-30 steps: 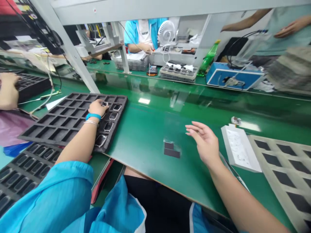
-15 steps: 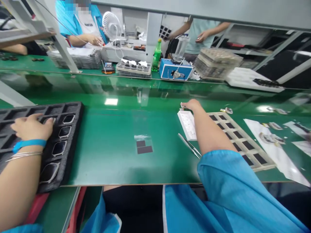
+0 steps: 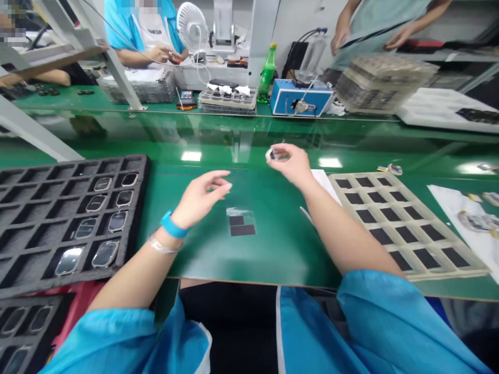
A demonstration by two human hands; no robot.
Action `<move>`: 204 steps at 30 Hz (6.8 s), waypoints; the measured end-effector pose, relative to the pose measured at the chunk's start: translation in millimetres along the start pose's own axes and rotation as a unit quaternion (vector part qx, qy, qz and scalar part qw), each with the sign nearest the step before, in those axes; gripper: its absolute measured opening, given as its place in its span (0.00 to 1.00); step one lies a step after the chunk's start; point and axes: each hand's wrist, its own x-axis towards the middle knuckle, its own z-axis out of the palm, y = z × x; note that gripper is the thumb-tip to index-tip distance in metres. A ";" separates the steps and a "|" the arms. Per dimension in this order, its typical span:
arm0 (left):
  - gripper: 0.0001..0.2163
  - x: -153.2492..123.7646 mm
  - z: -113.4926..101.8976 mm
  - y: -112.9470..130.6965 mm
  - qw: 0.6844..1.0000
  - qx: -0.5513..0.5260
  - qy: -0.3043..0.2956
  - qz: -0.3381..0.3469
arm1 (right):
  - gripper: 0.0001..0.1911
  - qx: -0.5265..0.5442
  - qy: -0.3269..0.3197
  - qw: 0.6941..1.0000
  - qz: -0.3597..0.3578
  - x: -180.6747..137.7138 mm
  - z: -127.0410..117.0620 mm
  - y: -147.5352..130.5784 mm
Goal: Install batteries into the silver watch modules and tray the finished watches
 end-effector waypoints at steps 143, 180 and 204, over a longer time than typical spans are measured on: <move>0.13 0.5 48.0 -45.2 0.911 -0.319 -0.110 -0.237 | 0.10 0.057 -0.063 0.985 -0.149 -120.3 31.6 -38.2; 0.09 16.0 20.4 -45.8 0.917 -0.296 0.020 -0.266 | 0.15 -0.359 0.136 0.916 0.120 -128.1 -187.3 68.5; 0.06 17.8 13.9 -48.2 0.898 -0.291 -0.095 -0.314 | 0.05 -0.117 -0.219 0.968 -0.037 -131.9 53.9 -21.6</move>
